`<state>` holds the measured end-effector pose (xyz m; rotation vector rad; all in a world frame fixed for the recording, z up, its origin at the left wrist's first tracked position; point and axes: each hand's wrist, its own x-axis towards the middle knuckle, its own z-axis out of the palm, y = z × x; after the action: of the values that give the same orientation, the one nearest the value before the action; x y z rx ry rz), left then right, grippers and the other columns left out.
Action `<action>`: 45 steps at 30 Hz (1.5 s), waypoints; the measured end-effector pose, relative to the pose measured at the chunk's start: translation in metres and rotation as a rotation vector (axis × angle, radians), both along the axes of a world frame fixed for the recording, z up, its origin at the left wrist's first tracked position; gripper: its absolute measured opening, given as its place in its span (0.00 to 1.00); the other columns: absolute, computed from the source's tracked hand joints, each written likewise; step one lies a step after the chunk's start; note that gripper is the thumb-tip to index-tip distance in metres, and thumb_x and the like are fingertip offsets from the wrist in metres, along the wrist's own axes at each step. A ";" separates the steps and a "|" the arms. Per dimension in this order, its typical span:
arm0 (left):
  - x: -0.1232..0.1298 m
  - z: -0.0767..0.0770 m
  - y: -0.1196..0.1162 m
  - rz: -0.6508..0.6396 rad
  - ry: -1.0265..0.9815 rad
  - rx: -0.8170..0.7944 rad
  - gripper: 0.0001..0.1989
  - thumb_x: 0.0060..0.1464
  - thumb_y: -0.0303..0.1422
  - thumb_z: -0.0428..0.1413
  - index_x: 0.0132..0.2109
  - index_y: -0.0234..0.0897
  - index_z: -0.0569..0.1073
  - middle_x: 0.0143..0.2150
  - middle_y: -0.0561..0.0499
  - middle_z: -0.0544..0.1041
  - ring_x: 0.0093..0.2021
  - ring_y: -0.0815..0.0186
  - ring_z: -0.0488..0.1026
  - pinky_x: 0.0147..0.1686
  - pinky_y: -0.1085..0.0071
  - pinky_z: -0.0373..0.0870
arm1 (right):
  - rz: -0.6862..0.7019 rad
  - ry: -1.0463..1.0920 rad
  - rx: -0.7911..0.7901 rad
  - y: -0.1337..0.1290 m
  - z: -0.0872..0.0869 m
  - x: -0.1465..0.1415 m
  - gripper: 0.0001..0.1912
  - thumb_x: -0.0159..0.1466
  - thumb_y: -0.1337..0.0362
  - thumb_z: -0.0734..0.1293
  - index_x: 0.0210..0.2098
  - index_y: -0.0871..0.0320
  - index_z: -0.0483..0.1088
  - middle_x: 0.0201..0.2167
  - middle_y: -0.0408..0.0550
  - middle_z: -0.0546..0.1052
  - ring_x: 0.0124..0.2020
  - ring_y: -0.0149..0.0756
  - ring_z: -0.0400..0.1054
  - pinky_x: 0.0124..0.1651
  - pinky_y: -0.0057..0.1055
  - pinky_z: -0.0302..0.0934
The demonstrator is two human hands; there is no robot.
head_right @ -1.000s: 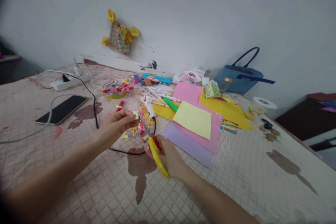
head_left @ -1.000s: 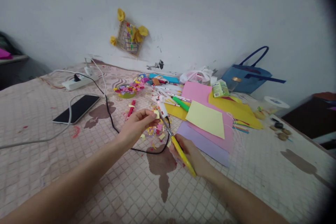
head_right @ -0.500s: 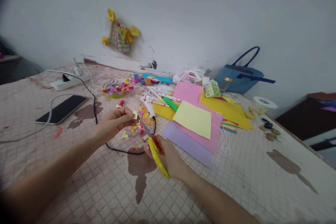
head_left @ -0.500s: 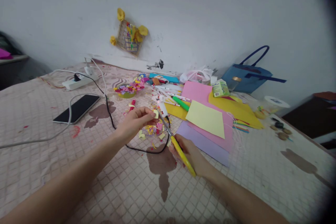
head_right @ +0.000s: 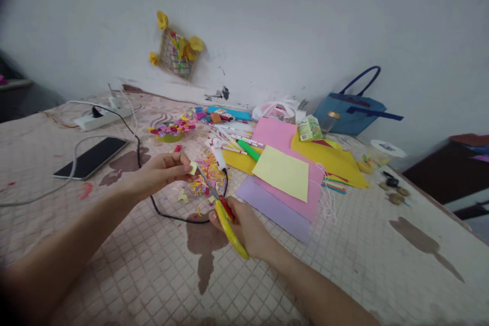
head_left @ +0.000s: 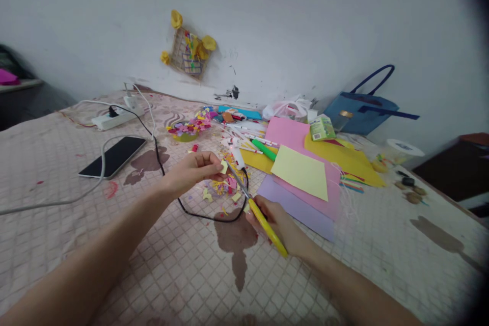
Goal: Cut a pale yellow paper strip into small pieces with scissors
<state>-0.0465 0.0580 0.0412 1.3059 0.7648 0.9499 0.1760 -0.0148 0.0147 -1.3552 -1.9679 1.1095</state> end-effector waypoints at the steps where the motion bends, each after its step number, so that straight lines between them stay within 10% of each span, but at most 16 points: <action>1: -0.001 0.001 0.000 -0.003 0.010 0.004 0.06 0.46 0.31 0.60 0.29 0.33 0.71 0.29 0.51 0.77 0.28 0.71 0.74 0.35 0.74 0.70 | 0.000 0.003 -0.003 0.000 0.000 0.000 0.14 0.58 0.54 0.63 0.26 0.58 0.57 0.21 0.38 0.60 0.19 0.23 0.52 0.18 0.22 0.46; 27: 0.041 -0.023 -0.034 -0.301 0.295 -0.142 0.11 0.48 0.38 0.57 0.30 0.33 0.68 0.27 0.51 0.74 0.25 0.73 0.68 0.26 0.77 0.64 | -0.177 0.566 -0.288 0.012 -0.012 -0.001 0.17 0.49 0.55 0.71 0.30 0.58 0.62 0.15 0.34 0.63 0.12 0.22 0.55 0.14 0.20 0.52; 37: 0.038 -0.016 -0.033 -0.258 0.229 0.376 0.06 0.49 0.30 0.57 0.36 0.35 0.73 0.39 0.47 0.72 0.40 0.65 0.69 0.40 0.69 0.65 | -0.034 0.774 -0.425 0.016 -0.017 -0.002 0.13 0.50 0.62 0.70 0.27 0.58 0.61 0.10 0.32 0.60 0.09 0.23 0.53 0.12 0.21 0.53; 45: 0.043 -0.025 -0.032 -0.183 0.159 -0.003 0.11 0.46 0.37 0.60 0.31 0.33 0.70 0.26 0.52 0.72 0.24 0.72 0.65 0.25 0.75 0.60 | -0.146 0.641 -0.271 0.016 -0.017 -0.001 0.16 0.53 0.54 0.69 0.30 0.58 0.61 0.11 0.32 0.61 0.09 0.22 0.54 0.13 0.19 0.53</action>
<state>-0.0035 0.0265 0.0160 1.4349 0.7530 0.7050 0.1747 0.0007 -0.0028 -1.0599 -1.2745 1.5417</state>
